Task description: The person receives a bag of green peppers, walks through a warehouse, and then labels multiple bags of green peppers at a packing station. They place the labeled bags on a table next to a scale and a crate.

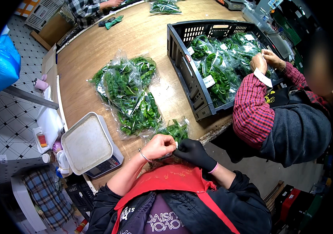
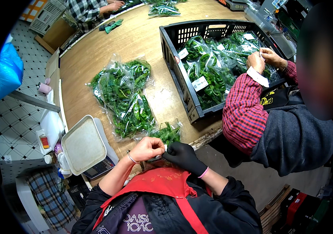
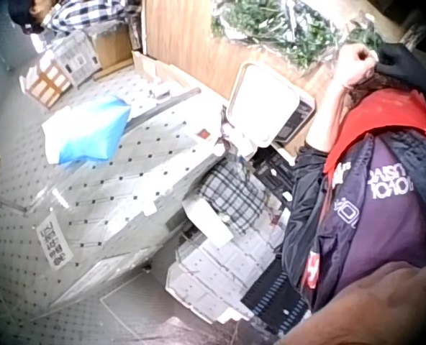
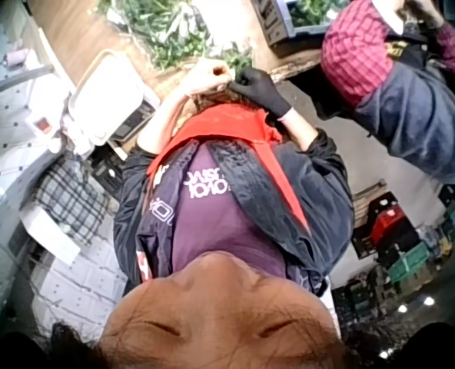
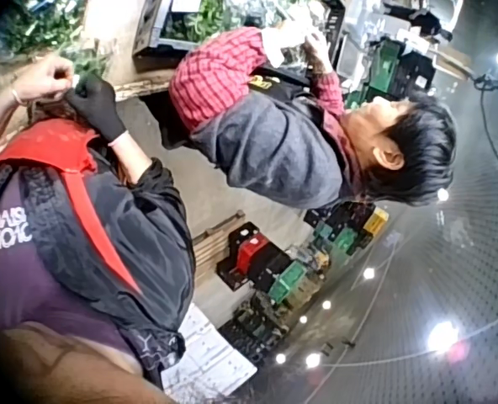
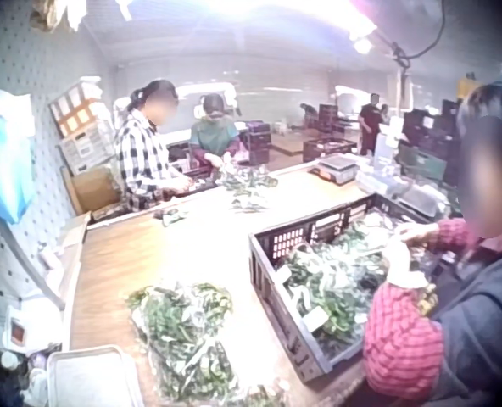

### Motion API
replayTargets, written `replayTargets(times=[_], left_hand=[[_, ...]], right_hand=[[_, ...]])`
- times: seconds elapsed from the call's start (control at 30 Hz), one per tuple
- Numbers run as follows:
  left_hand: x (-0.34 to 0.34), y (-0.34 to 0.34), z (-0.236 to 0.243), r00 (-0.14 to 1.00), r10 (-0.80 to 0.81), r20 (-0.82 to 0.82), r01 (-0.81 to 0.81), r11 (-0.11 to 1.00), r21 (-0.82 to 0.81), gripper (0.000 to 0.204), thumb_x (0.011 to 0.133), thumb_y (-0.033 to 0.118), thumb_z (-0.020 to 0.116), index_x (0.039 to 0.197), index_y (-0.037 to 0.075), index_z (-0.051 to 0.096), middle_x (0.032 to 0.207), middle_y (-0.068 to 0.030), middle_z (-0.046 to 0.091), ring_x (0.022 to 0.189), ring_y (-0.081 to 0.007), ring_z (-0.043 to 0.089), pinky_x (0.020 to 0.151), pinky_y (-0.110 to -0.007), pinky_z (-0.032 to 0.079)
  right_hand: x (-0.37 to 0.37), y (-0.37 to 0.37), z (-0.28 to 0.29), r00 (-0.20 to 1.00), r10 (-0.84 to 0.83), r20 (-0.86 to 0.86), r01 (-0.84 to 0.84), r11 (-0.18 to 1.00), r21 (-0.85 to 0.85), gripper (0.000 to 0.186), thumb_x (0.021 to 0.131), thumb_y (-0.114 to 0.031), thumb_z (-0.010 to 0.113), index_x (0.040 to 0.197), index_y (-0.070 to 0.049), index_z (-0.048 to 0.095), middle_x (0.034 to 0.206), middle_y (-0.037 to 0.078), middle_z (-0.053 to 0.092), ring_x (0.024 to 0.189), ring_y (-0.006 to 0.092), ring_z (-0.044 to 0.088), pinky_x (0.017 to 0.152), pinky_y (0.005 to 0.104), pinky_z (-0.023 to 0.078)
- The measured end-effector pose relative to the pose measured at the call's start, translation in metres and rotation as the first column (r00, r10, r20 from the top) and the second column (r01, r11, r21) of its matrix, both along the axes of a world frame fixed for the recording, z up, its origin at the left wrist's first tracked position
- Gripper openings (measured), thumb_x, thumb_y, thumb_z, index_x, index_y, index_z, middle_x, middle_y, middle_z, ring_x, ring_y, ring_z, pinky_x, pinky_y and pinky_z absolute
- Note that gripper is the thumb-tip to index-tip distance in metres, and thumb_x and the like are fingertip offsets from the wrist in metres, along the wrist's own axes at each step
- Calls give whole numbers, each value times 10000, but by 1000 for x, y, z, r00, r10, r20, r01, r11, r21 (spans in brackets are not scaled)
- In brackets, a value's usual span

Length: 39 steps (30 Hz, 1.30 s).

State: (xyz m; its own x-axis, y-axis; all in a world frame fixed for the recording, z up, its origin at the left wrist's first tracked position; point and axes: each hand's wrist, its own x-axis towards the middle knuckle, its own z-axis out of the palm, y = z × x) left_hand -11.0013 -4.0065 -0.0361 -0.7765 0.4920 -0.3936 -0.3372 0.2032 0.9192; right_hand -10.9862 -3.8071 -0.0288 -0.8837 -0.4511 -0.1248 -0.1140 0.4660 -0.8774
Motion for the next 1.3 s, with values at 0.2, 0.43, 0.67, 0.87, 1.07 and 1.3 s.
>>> replayTargets(times=[0.2,0.43,0.67,0.87,1.07,1.3], left_hand=[[6,2,-1,994,88,59,-93,991,92,85,795,74,611,768,-7,621,661,10,582,609,-49,492,543,-224,412],[20,4,-7,971,220,92,-229,968,100,73,812,66,613,783,-1,612,679,21,577,607,-34,480,528,-207,394],[29,8,-12,940,322,114,-338,924,177,57,825,46,605,793,-1,607,690,15,577,610,-42,498,538,-206,412],[34,7,-14,919,354,172,-389,886,254,67,857,52,600,824,-5,614,714,14,586,623,-45,508,561,-204,420],[20,-4,-6,929,371,-9,-362,912,193,126,865,113,630,875,-13,638,727,18,603,645,-44,516,569,-206,421],[24,3,4,988,141,-61,-146,985,-97,184,810,159,637,796,-24,619,625,-18,567,578,-62,480,520,-255,413]], right_hand=[[-1,0,-5,998,19,61,-12,992,-127,169,785,-155,650,725,-15,576,600,114,539,531,204,549,513,336,420],[-2,4,-11,988,85,132,-50,967,-250,137,806,-123,632,765,-5,578,640,104,543,570,166,539,548,309,423],[-3,6,-11,987,95,134,-62,971,-232,136,812,-126,633,776,-8,575,638,90,539,567,153,522,546,305,419],[-3,4,-10,984,79,158,-38,968,-247,160,813,-141,643,762,-8,570,625,85,524,554,151,509,537,308,412],[0,7,-15,979,24,200,14,983,-185,195,824,-153,651,731,-4,566,602,78,510,537,127,480,513,298,397],[0,10,-13,986,28,166,2,984,-178,219,806,-178,682,722,-11,569,589,70,514,531,126,493,505,304,404]])
